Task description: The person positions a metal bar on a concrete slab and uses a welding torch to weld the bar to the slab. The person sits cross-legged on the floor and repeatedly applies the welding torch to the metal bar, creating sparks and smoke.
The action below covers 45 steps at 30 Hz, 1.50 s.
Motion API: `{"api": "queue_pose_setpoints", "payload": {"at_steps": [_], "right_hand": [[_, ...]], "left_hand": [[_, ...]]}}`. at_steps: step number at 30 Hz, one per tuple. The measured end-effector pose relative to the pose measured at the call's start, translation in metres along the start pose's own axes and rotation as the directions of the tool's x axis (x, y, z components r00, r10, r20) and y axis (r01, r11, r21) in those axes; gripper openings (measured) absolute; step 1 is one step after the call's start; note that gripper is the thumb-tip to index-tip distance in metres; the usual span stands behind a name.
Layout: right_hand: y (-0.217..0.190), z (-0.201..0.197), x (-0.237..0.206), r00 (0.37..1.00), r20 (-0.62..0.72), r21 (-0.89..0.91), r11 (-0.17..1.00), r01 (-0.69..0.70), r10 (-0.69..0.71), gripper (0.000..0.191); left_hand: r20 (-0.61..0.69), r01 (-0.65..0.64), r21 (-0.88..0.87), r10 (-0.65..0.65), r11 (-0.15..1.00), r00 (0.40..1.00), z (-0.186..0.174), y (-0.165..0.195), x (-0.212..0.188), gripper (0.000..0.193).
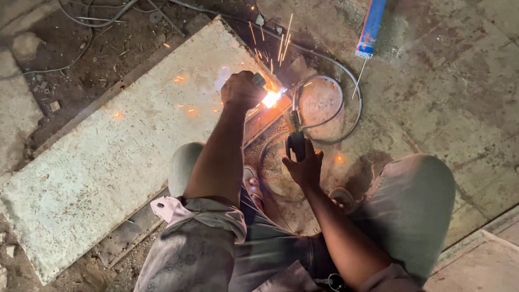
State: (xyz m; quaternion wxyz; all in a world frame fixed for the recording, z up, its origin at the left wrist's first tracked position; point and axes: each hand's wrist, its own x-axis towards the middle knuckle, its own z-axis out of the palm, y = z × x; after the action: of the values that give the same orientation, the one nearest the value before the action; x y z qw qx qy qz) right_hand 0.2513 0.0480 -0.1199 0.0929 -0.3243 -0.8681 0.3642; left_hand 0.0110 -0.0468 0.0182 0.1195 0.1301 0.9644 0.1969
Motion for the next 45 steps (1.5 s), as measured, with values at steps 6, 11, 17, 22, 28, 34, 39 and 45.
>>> {"api": "queue_pose_setpoints", "payload": {"at_steps": [6, 11, 17, 22, 28, 34, 39, 45], "right_hand": [[-0.008, 0.000, 0.004, 0.853, -0.270, -0.269, 0.885, 0.380, -0.448, 0.099], [-0.026, -0.014, 0.002, 0.967, -0.222, 0.117, 0.982, 0.151, -0.123, 0.073], [-0.054, -0.033, -0.009, 0.934, -0.357, 0.192, 0.981, 0.034, 0.038, 0.078], [-0.050, -0.048, -0.007, 0.902, -0.430, 0.204, 0.978, 0.047, 0.046, 0.079], [-0.029, -0.039, 0.006, 0.940, -0.023, 0.270, 0.908, -0.321, 0.339, 0.043], [-0.017, -0.020, 0.001, 0.931, -0.158, 0.297, 0.915, -0.274, 0.330, 0.069], [-0.028, -0.013, 0.002, 0.923, -0.070, 0.567, 0.777, -0.275, 0.378, 0.088], [-0.047, -0.001, -0.010, 0.856, 0.173, 0.790, 0.450, -0.416, 0.488, 0.075]], "left_hand": [[0.034, -0.013, 0.043, 0.011, 0.999, 0.999, 0.000, -0.001, 0.000, 0.035], [-0.060, -0.168, 0.056, 0.171, 0.984, 0.983, 0.015, -0.017, 0.019, 0.041], [0.080, 0.021, 0.065, -0.026, 0.998, 0.996, 0.011, -0.028, 0.018, 0.052], [0.077, -0.021, 0.195, 0.006, 0.981, 0.997, 0.006, -0.017, 0.009, 0.054], [0.060, -0.002, 0.104, -0.004, 0.995, 0.998, 0.021, -0.022, 0.008, 0.052], [0.075, 0.054, 0.029, -0.056, 0.998, 0.996, 0.006, -0.023, -0.021, 0.059], [0.078, 0.106, -0.049, -0.102, 0.993, 0.992, -0.005, -0.045, -0.036, 0.062], [0.105, 0.037, 0.000, -0.036, 0.999, 0.994, -0.007, -0.064, -0.056, 0.031]]}}
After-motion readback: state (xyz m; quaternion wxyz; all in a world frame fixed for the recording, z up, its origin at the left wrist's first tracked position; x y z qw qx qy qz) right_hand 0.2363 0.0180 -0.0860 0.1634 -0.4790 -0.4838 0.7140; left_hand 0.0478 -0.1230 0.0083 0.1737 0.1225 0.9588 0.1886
